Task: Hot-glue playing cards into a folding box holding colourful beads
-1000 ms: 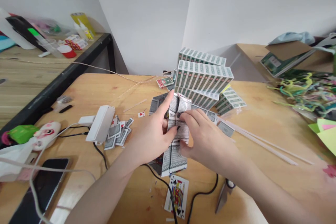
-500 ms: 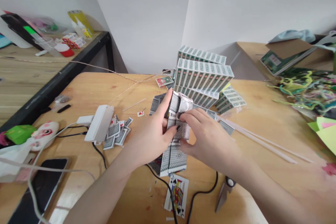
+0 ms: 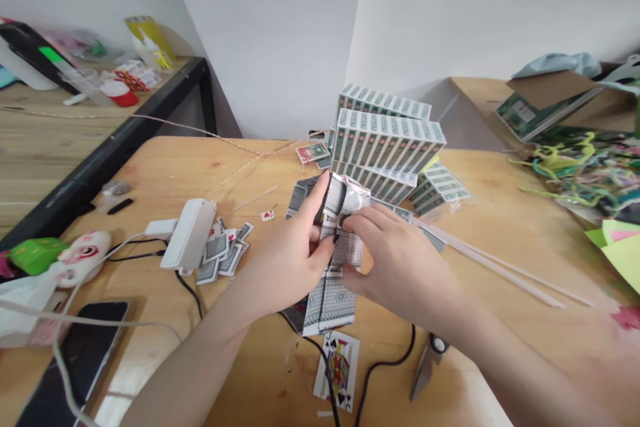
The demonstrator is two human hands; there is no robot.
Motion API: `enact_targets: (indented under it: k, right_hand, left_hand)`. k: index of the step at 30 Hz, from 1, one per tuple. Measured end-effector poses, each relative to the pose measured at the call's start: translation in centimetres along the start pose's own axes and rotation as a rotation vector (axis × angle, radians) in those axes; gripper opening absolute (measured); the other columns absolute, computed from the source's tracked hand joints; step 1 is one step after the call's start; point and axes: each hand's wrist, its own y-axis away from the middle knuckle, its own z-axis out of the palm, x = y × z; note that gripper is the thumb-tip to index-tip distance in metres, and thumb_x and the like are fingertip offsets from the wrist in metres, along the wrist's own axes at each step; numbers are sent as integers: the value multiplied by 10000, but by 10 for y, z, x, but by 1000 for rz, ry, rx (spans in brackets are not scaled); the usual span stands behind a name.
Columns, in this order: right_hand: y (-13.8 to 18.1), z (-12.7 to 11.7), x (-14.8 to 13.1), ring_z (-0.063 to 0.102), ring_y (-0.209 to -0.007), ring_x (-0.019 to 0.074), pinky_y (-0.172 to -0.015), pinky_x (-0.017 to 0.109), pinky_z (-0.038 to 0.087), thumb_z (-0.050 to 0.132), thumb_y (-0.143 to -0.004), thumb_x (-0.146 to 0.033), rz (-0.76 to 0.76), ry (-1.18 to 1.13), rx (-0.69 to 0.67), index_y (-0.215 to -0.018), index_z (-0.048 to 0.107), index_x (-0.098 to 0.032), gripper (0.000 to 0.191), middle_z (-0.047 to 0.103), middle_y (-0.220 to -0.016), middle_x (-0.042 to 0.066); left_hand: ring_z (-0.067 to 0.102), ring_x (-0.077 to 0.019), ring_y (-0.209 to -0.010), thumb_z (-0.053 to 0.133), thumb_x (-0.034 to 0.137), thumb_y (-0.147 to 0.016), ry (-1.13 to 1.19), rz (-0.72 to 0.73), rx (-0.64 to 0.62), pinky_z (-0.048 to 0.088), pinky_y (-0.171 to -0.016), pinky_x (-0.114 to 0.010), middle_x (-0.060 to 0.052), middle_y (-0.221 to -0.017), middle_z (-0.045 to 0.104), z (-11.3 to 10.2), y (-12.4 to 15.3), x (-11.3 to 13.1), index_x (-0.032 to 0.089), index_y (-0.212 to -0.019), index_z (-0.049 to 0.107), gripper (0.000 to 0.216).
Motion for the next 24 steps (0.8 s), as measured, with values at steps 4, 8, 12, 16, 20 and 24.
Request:
enact_targets:
  k: [4, 8, 12, 16, 20, 24]
  right_hand:
    - [-1, 0, -1, 555, -817, 246, -677, 377, 483, 532, -638, -123, -4, 6, 5, -790, 583, -167, 166, 638, -836, 86]
    - [-2, 1, -1, 544, -807, 243, -673, 373, 472, 532, -636, -136, -2, 1, 3, -790, 575, -168, 164, 621, -806, 71]
    - [-2, 1, -2, 531, -821, 240, -694, 372, 469, 523, -639, -133, 4, -23, 8, -802, 557, -175, 172, 602, -798, 61]
    - [-2, 3, -3, 519, -878, 249, -730, 375, 471, 514, -638, -117, 1, -53, 21, -828, 543, -177, 201, 603, -848, 71]
    - [-3, 5, -5, 507, -898, 246, -744, 373, 471, 504, -634, -99, -12, -79, 19, -826, 527, -178, 209, 600, -872, 71]
    - [-3, 7, -4, 502, -891, 240, -743, 369, 470, 503, -625, -93, 8, -106, 15, -804, 496, -189, 203, 597, -868, 65]
  left_hand:
    - [407, -84, -443, 460, 173, -888, -6, 1, 6, 257, -447, -219, 99, -519, 474, 0, 0, -1, 260, -1512, -62, 818]
    - [400, -83, -448, 459, 167, -887, -6, 6, 2, 254, -448, -219, 97, -524, 469, 1, 0, -2, 275, -1513, -46, 812]
    - [379, -84, -456, 451, 192, -902, 67, -5, -28, 260, -444, -214, 94, -532, 453, -3, 0, -5, 297, -1516, -14, 777]
    - [370, -87, -474, 526, 213, -877, 162, 9, -78, 284, -456, -212, 92, -548, 446, -10, -4, -11, 325, -1514, -10, 840]
    - [438, -108, -521, 603, 255, -846, 224, 66, -50, 333, -482, -219, 68, -590, 478, -14, -12, -15, 333, -1513, 43, 874]
    - [493, -128, -555, 592, 307, -862, 166, 90, 53, 376, -495, -236, 35, -658, 546, -10, -16, -18, 361, -1491, 154, 768]
